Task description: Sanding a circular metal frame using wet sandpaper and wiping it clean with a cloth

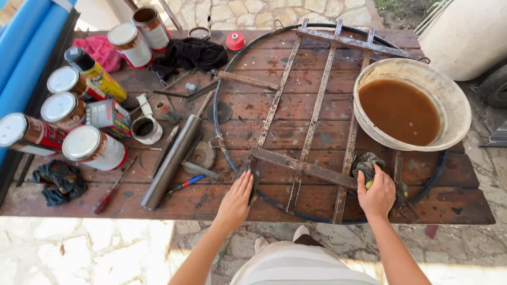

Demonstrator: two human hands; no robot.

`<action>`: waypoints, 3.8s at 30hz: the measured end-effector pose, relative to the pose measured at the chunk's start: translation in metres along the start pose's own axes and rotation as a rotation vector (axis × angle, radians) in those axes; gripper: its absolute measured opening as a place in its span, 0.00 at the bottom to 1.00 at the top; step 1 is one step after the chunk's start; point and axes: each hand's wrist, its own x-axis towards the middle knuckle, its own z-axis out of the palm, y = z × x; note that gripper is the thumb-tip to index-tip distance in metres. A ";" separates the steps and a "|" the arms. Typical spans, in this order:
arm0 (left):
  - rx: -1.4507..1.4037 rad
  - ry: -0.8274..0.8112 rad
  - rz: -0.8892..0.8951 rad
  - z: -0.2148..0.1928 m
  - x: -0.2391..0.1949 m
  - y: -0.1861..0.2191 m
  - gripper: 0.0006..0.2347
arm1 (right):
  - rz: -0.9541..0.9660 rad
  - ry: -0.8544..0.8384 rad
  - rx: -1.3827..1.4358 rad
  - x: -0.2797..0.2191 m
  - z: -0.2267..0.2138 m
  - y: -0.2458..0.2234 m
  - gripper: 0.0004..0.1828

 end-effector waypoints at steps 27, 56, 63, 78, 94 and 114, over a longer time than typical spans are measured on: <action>0.031 0.057 -0.103 0.020 -0.003 0.021 0.30 | -0.025 0.044 -0.001 -0.003 0.008 0.006 0.26; 0.101 0.082 -0.124 0.025 0.017 0.011 0.32 | 0.002 -0.015 -0.052 -0.001 -0.003 -0.004 0.25; 0.103 0.022 -0.051 0.022 0.015 0.006 0.32 | -0.017 0.029 -0.071 -0.004 0.006 0.002 0.25; 0.078 0.027 -0.074 0.018 0.018 0.015 0.30 | -0.030 0.105 -0.061 -0.002 0.005 0.003 0.24; 0.026 -0.041 -0.133 0.032 0.026 0.007 0.27 | -0.011 0.084 -0.072 -0.003 0.005 0.000 0.25; 0.085 -0.037 -0.093 0.029 0.018 -0.002 0.28 | -0.023 0.126 -0.065 -0.005 0.006 -0.003 0.24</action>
